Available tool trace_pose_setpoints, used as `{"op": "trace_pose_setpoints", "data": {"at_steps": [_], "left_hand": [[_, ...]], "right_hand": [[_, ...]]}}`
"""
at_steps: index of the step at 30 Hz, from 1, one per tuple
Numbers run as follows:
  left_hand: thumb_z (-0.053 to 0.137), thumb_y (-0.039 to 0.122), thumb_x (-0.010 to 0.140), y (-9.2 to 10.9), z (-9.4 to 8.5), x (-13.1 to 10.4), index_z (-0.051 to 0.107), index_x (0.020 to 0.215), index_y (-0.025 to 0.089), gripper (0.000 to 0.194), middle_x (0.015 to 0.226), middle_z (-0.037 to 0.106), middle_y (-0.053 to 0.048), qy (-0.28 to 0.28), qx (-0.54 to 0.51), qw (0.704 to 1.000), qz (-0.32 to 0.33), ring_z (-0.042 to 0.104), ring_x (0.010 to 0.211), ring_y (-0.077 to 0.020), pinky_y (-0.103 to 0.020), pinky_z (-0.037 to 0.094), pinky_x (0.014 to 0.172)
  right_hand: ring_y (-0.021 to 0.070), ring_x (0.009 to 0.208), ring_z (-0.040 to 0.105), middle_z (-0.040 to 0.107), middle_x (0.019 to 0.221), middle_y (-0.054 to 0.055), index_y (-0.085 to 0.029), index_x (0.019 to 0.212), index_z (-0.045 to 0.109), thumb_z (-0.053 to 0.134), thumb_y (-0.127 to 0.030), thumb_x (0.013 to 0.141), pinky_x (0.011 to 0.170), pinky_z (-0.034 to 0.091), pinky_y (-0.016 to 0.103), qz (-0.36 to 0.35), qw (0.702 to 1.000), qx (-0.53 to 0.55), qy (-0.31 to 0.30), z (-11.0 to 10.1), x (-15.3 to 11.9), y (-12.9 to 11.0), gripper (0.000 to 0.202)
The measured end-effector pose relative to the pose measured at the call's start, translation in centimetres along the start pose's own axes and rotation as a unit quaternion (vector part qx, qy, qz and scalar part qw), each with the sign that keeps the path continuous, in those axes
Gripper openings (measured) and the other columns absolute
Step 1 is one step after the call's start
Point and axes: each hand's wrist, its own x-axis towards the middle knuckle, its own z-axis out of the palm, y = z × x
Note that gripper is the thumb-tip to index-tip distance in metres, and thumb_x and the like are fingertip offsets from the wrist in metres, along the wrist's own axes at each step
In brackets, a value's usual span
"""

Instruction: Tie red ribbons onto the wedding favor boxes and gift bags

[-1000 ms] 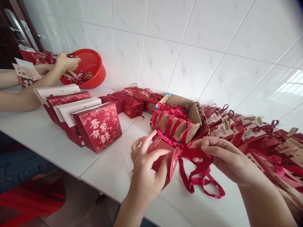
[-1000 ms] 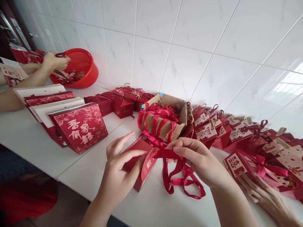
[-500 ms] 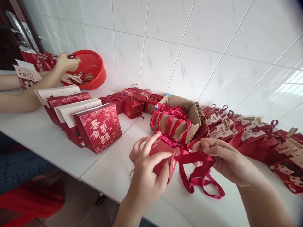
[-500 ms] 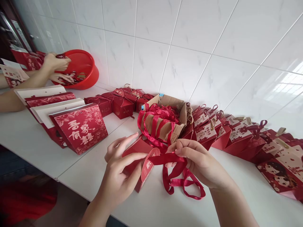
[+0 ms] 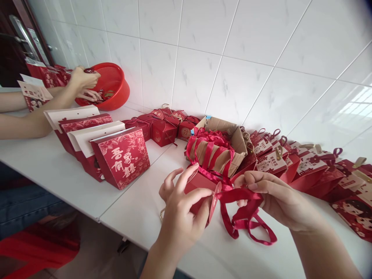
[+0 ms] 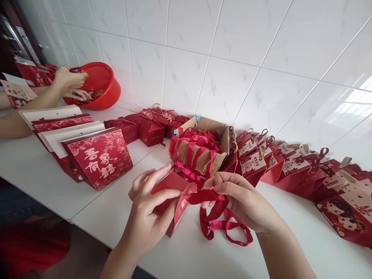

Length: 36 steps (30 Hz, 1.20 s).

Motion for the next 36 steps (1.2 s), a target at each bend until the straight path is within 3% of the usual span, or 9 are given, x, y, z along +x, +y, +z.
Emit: {"op": "trace_pose_setpoints", "data": {"at_steps": [6, 9, 11, 14, 18, 24, 30, 33, 36], "left_hand": [[0.06, 0.016, 0.081, 0.1, 0.0, 0.1, 0.071, 0.075, 0.027, 0.017, 0.136, 0.055, -0.003, 0.005, -0.012, 1.0, -0.008, 0.04, 0.125, -0.034, -0.055, 0.03, 0.1], [0.06, 0.016, 0.081, 0.1, 0.0, 0.2, 0.071, 0.075, 0.026, 0.016, 0.134, 0.056, -0.004, 0.016, -0.013, 1.0, -0.012, 0.043, 0.123, -0.034, -0.056, 0.031, 0.099], [0.059, 0.014, 0.082, 0.0, -0.1, 0.2, 0.07, 0.076, 0.026, 0.017, 0.133, 0.056, -0.005, 0.033, -0.014, 0.999, -0.008, 0.045, 0.121, -0.033, -0.056, 0.033, 0.099], [0.06, 0.014, 0.082, -0.2, -0.4, 0.3, 0.07, 0.078, 0.026, 0.016, 0.13, 0.056, -0.005, 0.072, -0.028, 0.997, 0.003, 0.047, 0.12, -0.0301, -0.054, 0.035, 0.1], [0.064, 0.015, 0.082, -0.5, -0.6, 0.2, 0.07, 0.084, 0.027, 0.014, 0.126, 0.056, -0.004, 0.132, -0.099, 0.986, -0.026, 0.051, 0.118, -0.0254, -0.047, 0.041, 0.1], [0.066, 0.018, 0.083, -1.2, -0.5, 0.0, 0.071, 0.086, 0.027, 0.011, 0.115, 0.059, -0.003, 0.152, -0.224, 0.956, -0.112, 0.056, 0.114, -0.0201, -0.033, 0.049, 0.094], [0.066, 0.024, 0.084, -1.0, -0.9, 0.2, 0.073, 0.083, 0.025, 0.007, 0.105, 0.062, -0.005, 0.175, -0.289, 0.926, -0.169, 0.058, 0.112, -0.0211, -0.027, 0.054, 0.084], [0.067, 0.028, 0.083, -1.1, -1.0, 0.3, 0.073, 0.082, 0.025, 0.007, 0.108, 0.063, -0.005, 0.186, -0.267, 0.927, -0.187, 0.055, 0.118, -0.0226, -0.028, 0.053, 0.087], [0.066, 0.033, 0.083, -1.7, -1.0, 0.5, 0.071, 0.097, 0.027, 0.016, 0.123, 0.061, -0.005, 0.162, -0.214, 0.938, -0.22, 0.052, 0.124, -0.0233, -0.027, 0.052, 0.085]], "right_hand": [[0.0149, 0.068, 0.065, 0.067, 0.091, 0.003, -0.017, 0.065, 0.054, 0.064, -0.023, 0.082, 0.059, 0.051, 0.024, 0.0, 1.0, -0.019, 0.0, -0.1, 0.1, 0.2, 0.021], [0.0128, 0.07, 0.06, 0.065, 0.09, 0.002, -0.018, 0.067, 0.056, 0.064, -0.029, 0.084, 0.062, 0.048, 0.023, -0.028, 0.991, -0.123, 0.036, -0.9, -0.2, 0.0, 0.022], [0.013, 0.073, 0.056, 0.064, 0.089, 0.002, -0.019, 0.076, 0.062, 0.063, -0.037, 0.086, 0.065, 0.046, 0.023, -0.033, 0.965, -0.252, 0.058, -1.5, -0.6, -0.3, 0.021], [0.0189, 0.085, 0.059, 0.066, 0.096, 0.004, -0.022, 0.093, 0.067, 0.06, -0.047, 0.087, 0.071, 0.048, 0.028, -0.002, 0.901, -0.428, 0.068, -1.9, -1.0, -0.6, 0.027], [0.0226, 0.095, 0.061, 0.066, 0.108, 0.004, -0.025, 0.101, 0.066, 0.057, -0.051, 0.088, 0.077, 0.05, 0.031, -0.008, 0.86, -0.503, 0.088, -0.6, -0.5, -0.7, 0.031], [0.0192, 0.103, 0.061, 0.066, 0.11, 0.003, -0.025, 0.106, 0.066, 0.055, -0.043, 0.092, 0.087, 0.049, 0.028, -0.138, 0.869, -0.474, 0.03, 3.9, 2.0, -0.6, 0.026], [0.0137, 0.08, 0.062, 0.069, 0.087, 0.0, -0.021, 0.088, 0.07, 0.059, -0.027, 0.088, 0.072, 0.047, 0.024, -0.112, 0.863, -0.489, -0.061, 6.6, 3.7, -1.9, 0.012], [0.011, 0.066, 0.056, 0.064, 0.073, -0.001, -0.019, 0.078, 0.067, 0.057, -0.027, 0.09, 0.062, 0.043, 0.024, -0.136, 0.869, -0.475, -0.036, 7.1, 3.8, -2.3, 0.016], [0.011, 0.06, 0.052, 0.06, 0.069, -0.001, -0.02, 0.078, 0.064, 0.059, -0.033, 0.09, 0.056, 0.041, 0.025, -0.21, 0.892, -0.399, 0.041, 6.6, 2.9, -2.6, 0.019]]}}
